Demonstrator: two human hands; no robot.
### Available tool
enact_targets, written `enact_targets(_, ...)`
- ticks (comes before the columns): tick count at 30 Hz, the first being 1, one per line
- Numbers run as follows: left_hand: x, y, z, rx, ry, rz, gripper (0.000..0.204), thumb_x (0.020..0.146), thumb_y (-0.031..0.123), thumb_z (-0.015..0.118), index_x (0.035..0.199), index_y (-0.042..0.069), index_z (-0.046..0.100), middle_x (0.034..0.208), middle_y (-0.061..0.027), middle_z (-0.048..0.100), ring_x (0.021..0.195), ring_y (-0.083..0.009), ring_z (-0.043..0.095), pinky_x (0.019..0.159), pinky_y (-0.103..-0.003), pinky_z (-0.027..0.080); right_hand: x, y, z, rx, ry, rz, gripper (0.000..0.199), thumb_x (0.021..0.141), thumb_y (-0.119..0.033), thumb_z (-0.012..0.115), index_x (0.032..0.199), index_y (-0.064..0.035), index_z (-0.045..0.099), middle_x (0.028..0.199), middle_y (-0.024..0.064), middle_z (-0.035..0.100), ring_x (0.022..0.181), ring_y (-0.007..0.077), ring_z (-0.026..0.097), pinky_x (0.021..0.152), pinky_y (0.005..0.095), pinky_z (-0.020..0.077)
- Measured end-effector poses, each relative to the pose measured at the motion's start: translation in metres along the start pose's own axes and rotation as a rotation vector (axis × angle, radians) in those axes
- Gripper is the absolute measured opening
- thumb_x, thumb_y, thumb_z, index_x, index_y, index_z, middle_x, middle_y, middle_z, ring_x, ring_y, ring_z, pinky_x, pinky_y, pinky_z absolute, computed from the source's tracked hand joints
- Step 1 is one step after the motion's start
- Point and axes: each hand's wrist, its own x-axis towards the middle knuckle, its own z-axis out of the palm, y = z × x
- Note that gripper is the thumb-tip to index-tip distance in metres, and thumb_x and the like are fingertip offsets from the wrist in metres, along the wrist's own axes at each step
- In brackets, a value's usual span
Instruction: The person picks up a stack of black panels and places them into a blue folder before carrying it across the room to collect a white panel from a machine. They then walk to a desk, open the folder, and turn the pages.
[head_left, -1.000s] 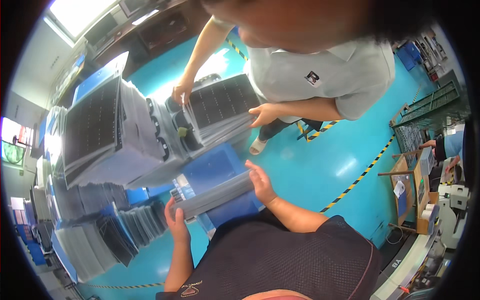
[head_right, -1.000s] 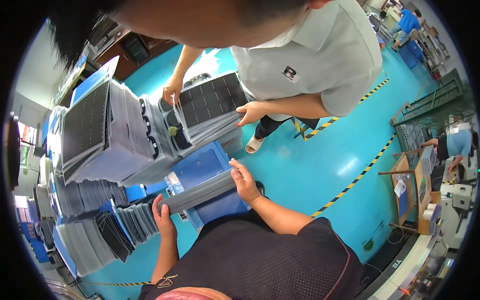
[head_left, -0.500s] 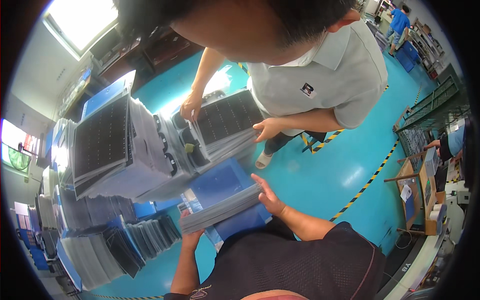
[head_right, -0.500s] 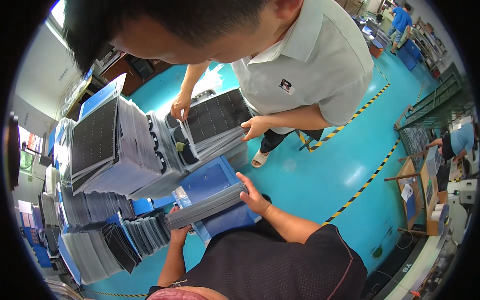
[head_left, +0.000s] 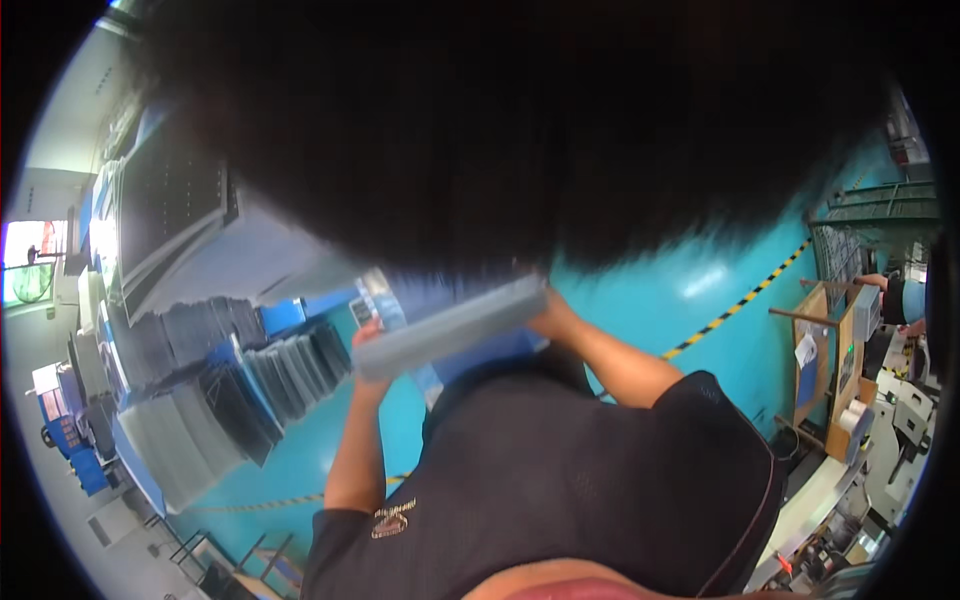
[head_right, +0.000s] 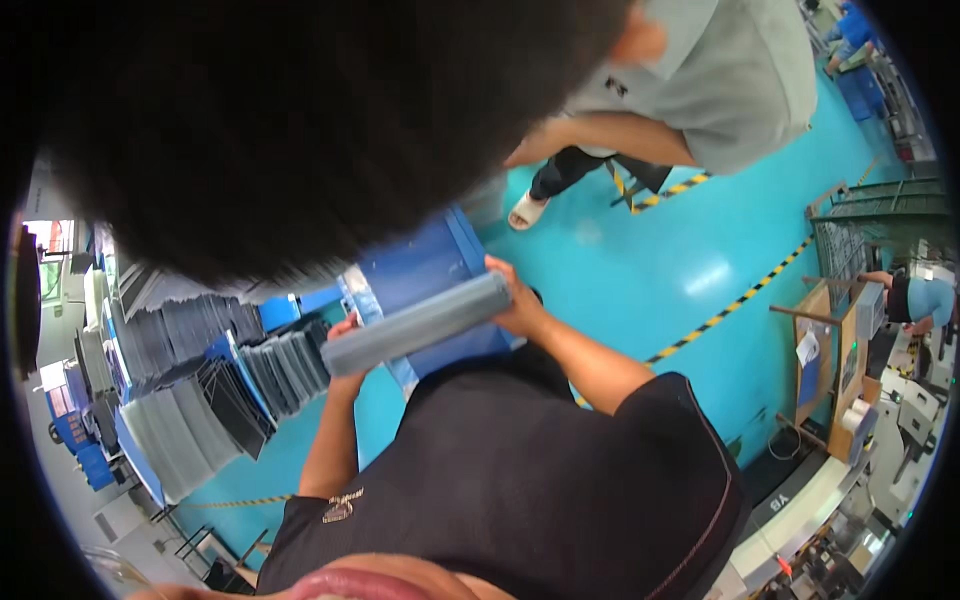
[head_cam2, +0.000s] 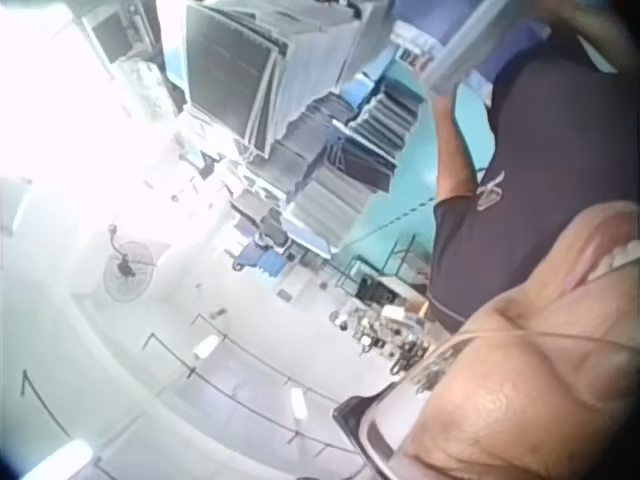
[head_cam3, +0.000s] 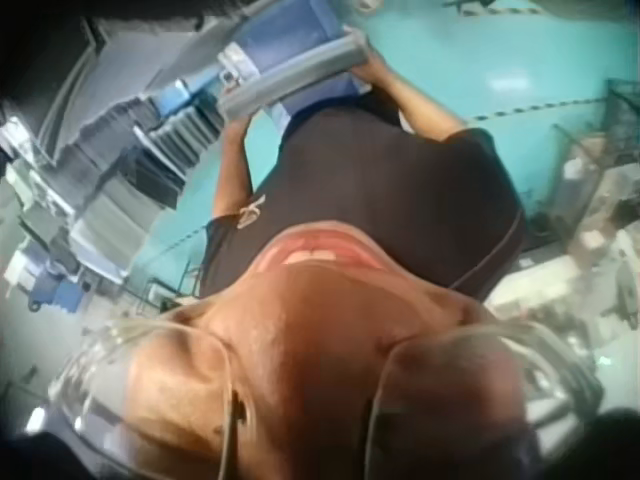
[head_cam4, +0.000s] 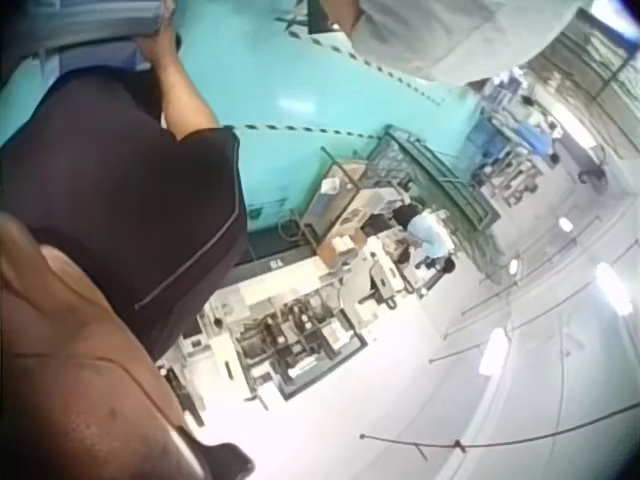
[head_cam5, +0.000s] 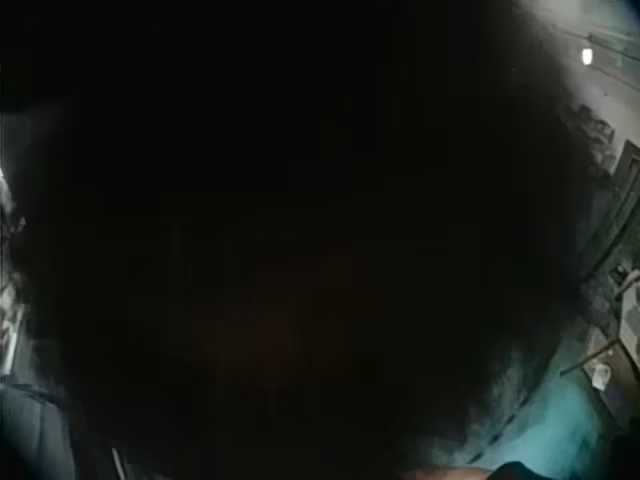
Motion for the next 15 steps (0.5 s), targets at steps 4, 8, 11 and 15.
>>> enact_targets(4, -0.002, 0.019, 0.008, 0.024, -0.105, 0.072, 0.074, 0.07, 0.005, 0.081, 0.132, 0.009, 0.041, 0.135, -0.012, 0.046, 0.128, -0.0247, 0.044, 0.109, -0.038, 0.034, -0.008, 0.007, -0.01, -0.25, -0.004, -0.126, 0.087, 0.071, -0.008, 0.081, 0.14, -0.0137, 0.027, 0.133, 0.015, 0.05, 0.117, 0.0309, 0.056, 0.099, 0.0377, 0.0469)
enact_targets(8, -0.006, 0.021, 0.013, 0.209, 0.013, 0.136, 0.057, 0.076, 0.006, 0.076, 0.126, 0.009, 0.048, 0.133, -0.0155, 0.049, 0.127, -0.0262, 0.047, 0.108, -0.038, 0.036, -0.007, -0.011, -0.018, -0.338, -0.008, -0.16, 0.076, 0.07, -0.009, 0.081, 0.133, -0.0136, 0.038, 0.114, 0.0113, 0.06, 0.109, 0.0277, 0.062, 0.092, 0.0353, 0.05)
enact_targets(11, -0.011, 0.025, 0.013, -0.039, 0.039, -0.062, 0.051, 0.077, 0.008, 0.075, 0.123, 0.009, 0.052, 0.126, -0.0136, 0.055, 0.12, -0.0245, 0.053, 0.104, -0.038, 0.041, -0.001, -0.012, -0.008, -0.2, -0.036, -0.106, 0.066, 0.07, -0.01, 0.082, 0.126, -0.0123, 0.048, 0.109, 0.0093, 0.063, 0.105, 0.0255, 0.064, 0.09, 0.0334, 0.0512)
enact_targets(15, 0.014, 0.038, 0.002, 0.36, 0.078, -0.1, 0.084, 0.053, 0.019, 0.094, 0.126, 0.005, 0.052, 0.119, -0.013, 0.064, 0.11, -0.0243, 0.062, 0.094, -0.04, 0.05, 0.003, 0.011, -0.012, -0.483, 0.025, -0.098, 0.058, 0.069, -0.009, 0.085, 0.12, -0.0069, 0.058, 0.116, 0.0083, 0.065, 0.101, 0.0193, 0.066, 0.087, 0.0325, 0.0531)
